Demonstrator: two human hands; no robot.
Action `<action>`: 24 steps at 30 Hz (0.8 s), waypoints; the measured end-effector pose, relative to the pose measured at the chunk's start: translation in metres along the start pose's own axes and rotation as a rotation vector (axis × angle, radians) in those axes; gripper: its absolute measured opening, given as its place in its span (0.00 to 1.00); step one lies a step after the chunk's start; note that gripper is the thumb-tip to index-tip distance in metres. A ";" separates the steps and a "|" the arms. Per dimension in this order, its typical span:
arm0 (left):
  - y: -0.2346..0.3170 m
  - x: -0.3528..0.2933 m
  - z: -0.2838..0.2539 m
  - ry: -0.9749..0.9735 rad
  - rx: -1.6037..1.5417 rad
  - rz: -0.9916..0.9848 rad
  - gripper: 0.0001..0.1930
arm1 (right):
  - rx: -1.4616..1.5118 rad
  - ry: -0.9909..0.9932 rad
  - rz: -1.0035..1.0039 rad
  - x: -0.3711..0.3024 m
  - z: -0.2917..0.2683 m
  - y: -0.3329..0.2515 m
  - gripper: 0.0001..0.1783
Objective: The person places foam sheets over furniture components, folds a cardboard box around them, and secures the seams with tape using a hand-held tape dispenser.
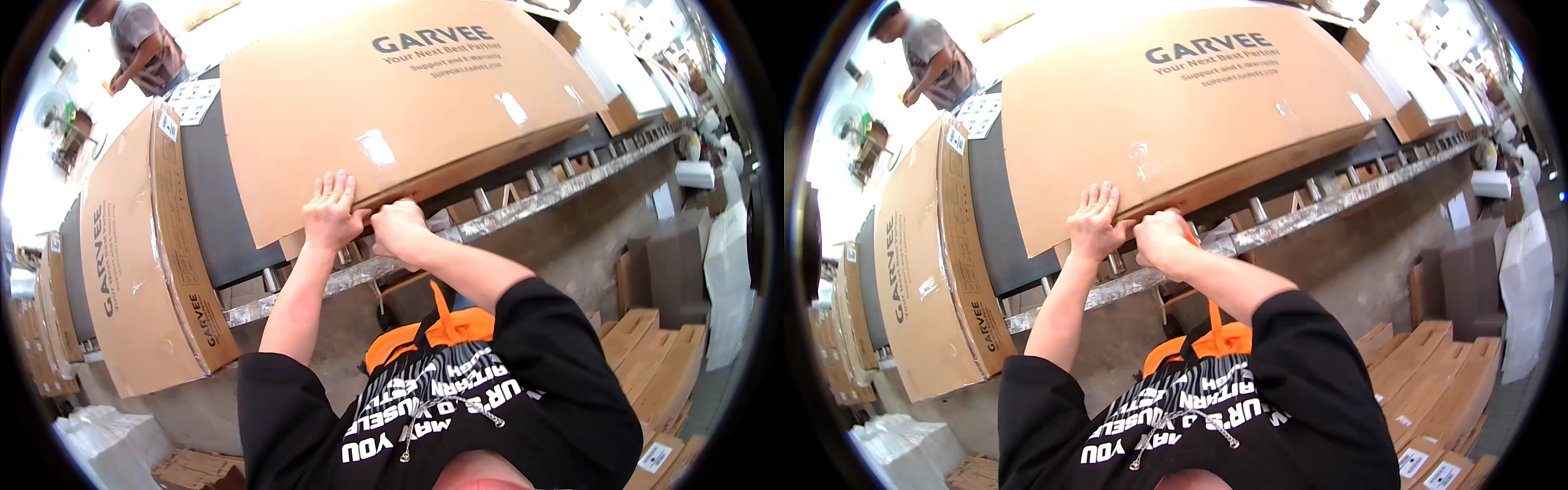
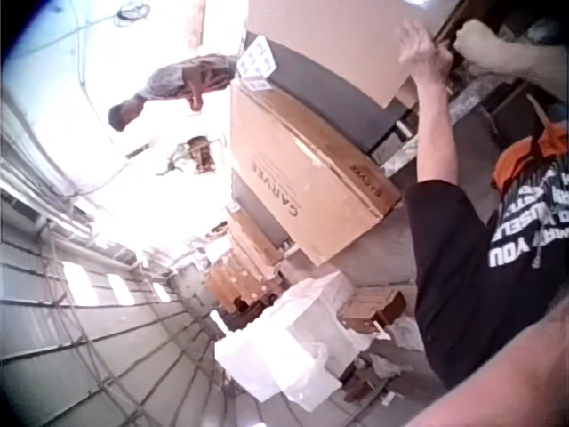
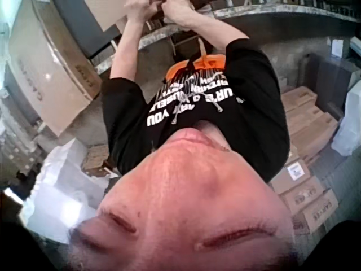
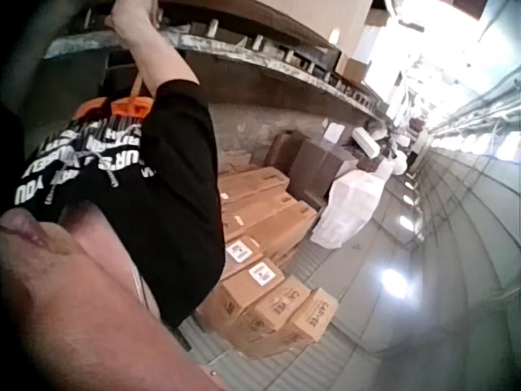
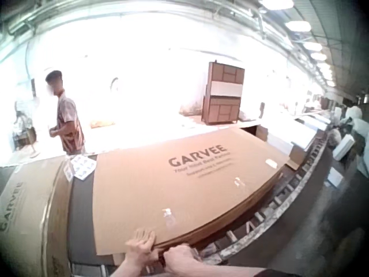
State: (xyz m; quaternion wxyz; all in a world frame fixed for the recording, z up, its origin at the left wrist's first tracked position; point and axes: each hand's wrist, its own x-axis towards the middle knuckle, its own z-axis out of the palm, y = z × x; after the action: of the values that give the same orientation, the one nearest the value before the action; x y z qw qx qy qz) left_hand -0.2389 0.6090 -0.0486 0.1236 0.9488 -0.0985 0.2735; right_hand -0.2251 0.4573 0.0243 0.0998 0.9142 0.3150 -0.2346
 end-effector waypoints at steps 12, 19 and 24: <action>0.104 0.023 -0.037 -0.171 -1.539 -0.937 0.22 | 0.247 0.940 -0.744 -0.091 0.024 0.181 0.41; 0.196 0.039 0.007 0.244 -1.661 -1.085 0.12 | 0.257 0.979 -0.996 -0.084 0.004 0.239 0.34; 0.201 0.062 -0.007 0.531 -1.588 -1.108 0.19 | 0.270 0.934 -1.106 -0.068 -0.022 0.239 0.32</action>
State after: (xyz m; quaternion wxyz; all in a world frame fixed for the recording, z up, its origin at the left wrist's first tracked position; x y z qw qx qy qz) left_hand -0.2422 0.4129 0.0273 0.8486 0.4122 0.2337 0.2353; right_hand -0.1153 0.2420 0.0850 -0.2910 0.6309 0.7080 0.1264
